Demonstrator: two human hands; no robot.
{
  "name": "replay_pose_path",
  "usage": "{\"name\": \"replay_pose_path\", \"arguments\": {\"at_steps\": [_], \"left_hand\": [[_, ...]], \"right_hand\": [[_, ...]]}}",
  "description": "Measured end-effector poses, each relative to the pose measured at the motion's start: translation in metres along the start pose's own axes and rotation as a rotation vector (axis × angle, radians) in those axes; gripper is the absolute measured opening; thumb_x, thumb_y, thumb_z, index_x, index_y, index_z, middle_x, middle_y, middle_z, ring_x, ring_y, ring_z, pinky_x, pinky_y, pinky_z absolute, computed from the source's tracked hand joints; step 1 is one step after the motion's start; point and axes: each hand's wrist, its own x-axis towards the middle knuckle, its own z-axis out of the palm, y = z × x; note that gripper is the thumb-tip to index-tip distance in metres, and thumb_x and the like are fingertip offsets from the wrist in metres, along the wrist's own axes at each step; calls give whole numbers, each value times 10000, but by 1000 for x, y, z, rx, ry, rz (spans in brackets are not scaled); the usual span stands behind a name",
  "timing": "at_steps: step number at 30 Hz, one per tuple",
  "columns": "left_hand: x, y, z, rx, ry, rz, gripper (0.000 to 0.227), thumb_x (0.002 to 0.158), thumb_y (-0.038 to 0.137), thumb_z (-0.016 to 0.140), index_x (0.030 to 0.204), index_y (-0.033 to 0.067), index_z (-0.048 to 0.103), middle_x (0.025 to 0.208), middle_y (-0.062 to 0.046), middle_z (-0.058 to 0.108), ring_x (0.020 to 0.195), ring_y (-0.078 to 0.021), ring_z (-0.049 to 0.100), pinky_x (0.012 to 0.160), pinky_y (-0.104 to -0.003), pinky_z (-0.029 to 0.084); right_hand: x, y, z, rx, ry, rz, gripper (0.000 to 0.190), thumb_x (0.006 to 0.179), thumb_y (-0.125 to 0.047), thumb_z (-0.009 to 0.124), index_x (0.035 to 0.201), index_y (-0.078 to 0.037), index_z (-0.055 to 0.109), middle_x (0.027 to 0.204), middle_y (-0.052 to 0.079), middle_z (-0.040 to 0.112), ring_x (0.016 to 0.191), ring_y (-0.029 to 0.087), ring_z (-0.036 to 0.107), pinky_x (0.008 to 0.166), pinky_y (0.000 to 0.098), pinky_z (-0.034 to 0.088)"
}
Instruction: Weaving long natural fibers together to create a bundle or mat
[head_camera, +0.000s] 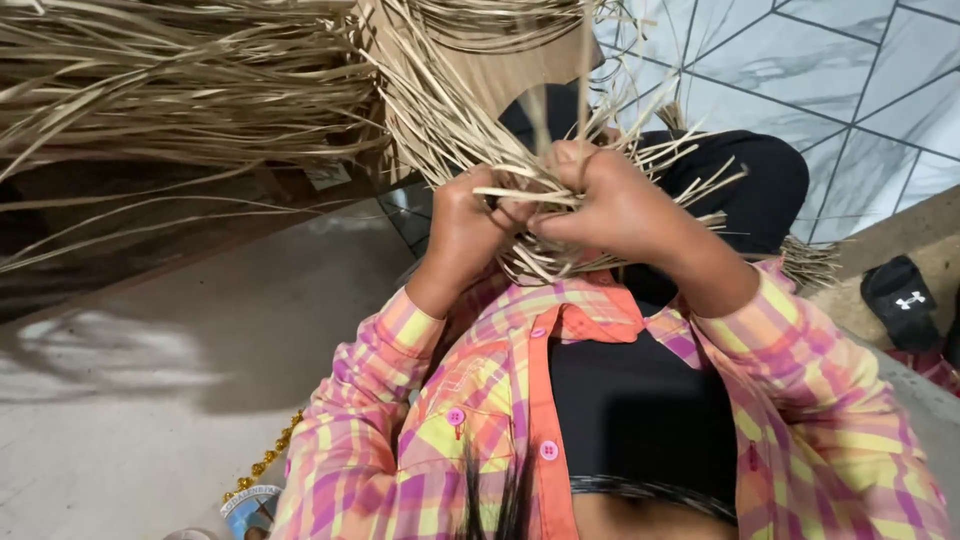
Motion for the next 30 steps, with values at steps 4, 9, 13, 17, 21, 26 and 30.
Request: {"name": "replay_pose_path", "arguments": {"at_steps": [4,9,13,17,21,26,30], "left_hand": [[1,-5,-1,24,10,-2,140,766,222,879,864,156,804,772,-87,740,762,-298,747,722,-341,594],[-3,1,-6,-141,18,-54,155,771,163,882,885,108,793,817,-103,773,805,-260,758,797,-355,599],[-2,6,-10,-189,24,-22,130,792,114,879,812,46,770,867,-137,786,799,-278,753,798,-377,598],[-2,-4,-9,-171,8,-88,156,783,136,869,919,103,800,823,-92,777,796,-190,726,783,-336,592],[-3,-4,-8,-179,22,-94,94,816,105,818,891,68,777,745,-114,732,713,-177,665,722,-317,574],[-2,0,-14,-200,16,-95,74,848,106,811,879,66,757,746,-120,738,712,-177,666,706,-331,575],[-5,1,-11,-210,1,-134,56,852,85,793,904,97,777,737,-78,732,728,-142,646,732,-304,574]], "right_hand": [[-7,-24,-14,202,42,26,153,813,-112,880,879,-45,761,859,68,702,863,207,643,861,402,542],[-2,41,20,-619,61,169,403,836,-516,781,908,-122,824,767,191,731,826,467,739,818,566,595],[0,53,29,-665,94,174,373,867,-479,760,886,-108,800,746,227,703,823,504,721,782,606,574],[-1,49,26,-450,87,287,405,822,-558,775,940,-171,801,814,162,752,924,459,728,828,568,576],[-2,55,33,-635,19,188,464,861,-573,727,881,-113,777,755,184,742,851,460,747,833,565,586],[-6,35,26,-418,9,334,444,817,-551,757,943,-125,768,829,189,760,964,476,716,846,599,560],[-2,26,24,-569,-129,336,389,828,-451,789,918,-72,793,813,224,766,934,478,744,862,577,574]]}}
